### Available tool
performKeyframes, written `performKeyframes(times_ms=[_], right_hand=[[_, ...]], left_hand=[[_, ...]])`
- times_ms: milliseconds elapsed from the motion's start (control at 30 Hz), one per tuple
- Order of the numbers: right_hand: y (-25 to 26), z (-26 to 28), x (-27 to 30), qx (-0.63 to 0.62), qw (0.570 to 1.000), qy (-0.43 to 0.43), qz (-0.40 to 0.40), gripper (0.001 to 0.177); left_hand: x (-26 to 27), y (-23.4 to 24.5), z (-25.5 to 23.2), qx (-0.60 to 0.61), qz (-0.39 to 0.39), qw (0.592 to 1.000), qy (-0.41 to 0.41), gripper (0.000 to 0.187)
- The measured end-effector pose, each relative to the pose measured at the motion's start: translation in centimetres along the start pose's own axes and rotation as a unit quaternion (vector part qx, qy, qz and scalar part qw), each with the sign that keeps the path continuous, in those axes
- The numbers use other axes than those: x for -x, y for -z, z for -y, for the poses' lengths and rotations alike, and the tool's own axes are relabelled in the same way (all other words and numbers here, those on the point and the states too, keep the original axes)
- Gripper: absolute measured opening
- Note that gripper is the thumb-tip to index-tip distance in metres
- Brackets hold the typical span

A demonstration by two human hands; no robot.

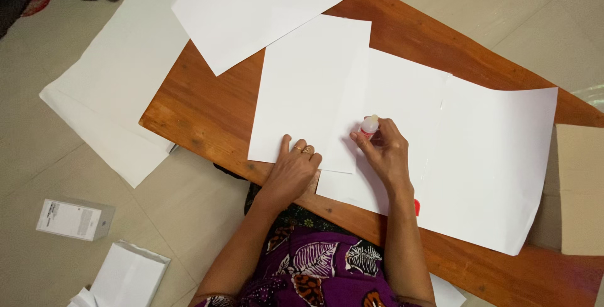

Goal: The person applies liquid glue along the edges of two white sheets of paper on a wooden table, then presses them together to form a single larger sheet. The person uses a small glue bottle and scissors are visible on the table.

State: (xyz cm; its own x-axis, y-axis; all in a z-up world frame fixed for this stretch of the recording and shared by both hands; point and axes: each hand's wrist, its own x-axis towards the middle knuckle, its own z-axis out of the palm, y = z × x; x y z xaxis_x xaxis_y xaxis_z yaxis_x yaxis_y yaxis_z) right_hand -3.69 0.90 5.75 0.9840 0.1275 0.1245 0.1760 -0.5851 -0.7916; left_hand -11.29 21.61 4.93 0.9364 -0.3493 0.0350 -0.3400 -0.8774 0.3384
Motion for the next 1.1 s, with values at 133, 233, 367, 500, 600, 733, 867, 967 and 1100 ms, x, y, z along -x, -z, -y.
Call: performKeyframes(times_ms=[133, 233, 367, 500, 600, 733, 867, 967, 1100], right_hand=[[-0.4, -0.4, -0.7, 0.013, 0.999, 0.024, -0.029, 0.035], [-0.4, -0.3, -0.9, 0.006, 0.999, -0.008, -0.037, 0.036], [-0.7, 0.1, -1.4, -0.019, 0.998, -0.043, -0.046, 0.037], [-0.8, 0.4, -2.2, -0.022, 0.997, -0.056, -0.050, 0.035], [-0.9, 0.9, -2.6, -0.053, 0.994, -0.080, -0.046, 0.043], [-1.3, 1.1, -3.3, -0.124, 0.987, -0.088, -0.050, 0.054], [-1.4, 1.1, -4.0, -0.193, 0.976, -0.091, -0.048, 0.049], [-1.3, 0.6, -4.6, -0.236, 0.967, -0.090, -0.045, 0.043], [-1.1, 0.2, -5.8, -0.277, 0.955, -0.096, -0.053, 0.039]], left_hand=[[1.3, 1.5, 0.9, -0.029, 0.080, 0.994, 0.067, 0.006], [3.3, 3.1, 1.6, -0.040, 0.092, 0.988, 0.115, 0.004], [5.7, 5.5, 2.5, -0.038, 0.132, 0.973, 0.187, 0.012], [6.1, 5.8, 3.8, 0.005, 0.077, 0.974, 0.213, 0.020], [2.8, 3.5, 4.5, 0.023, -0.082, 0.982, 0.168, 0.039], [-4.0, -0.1, 4.4, 0.085, -0.130, 0.974, 0.164, 0.042], [-8.7, -1.4, 2.9, 0.077, -0.150, 0.966, 0.197, 0.048], [-11.0, -1.8, 2.4, 0.054, -0.220, 0.953, 0.201, 0.051], [-13.0, -2.6, 2.8, 0.035, -0.154, 0.960, 0.233, 0.028]])
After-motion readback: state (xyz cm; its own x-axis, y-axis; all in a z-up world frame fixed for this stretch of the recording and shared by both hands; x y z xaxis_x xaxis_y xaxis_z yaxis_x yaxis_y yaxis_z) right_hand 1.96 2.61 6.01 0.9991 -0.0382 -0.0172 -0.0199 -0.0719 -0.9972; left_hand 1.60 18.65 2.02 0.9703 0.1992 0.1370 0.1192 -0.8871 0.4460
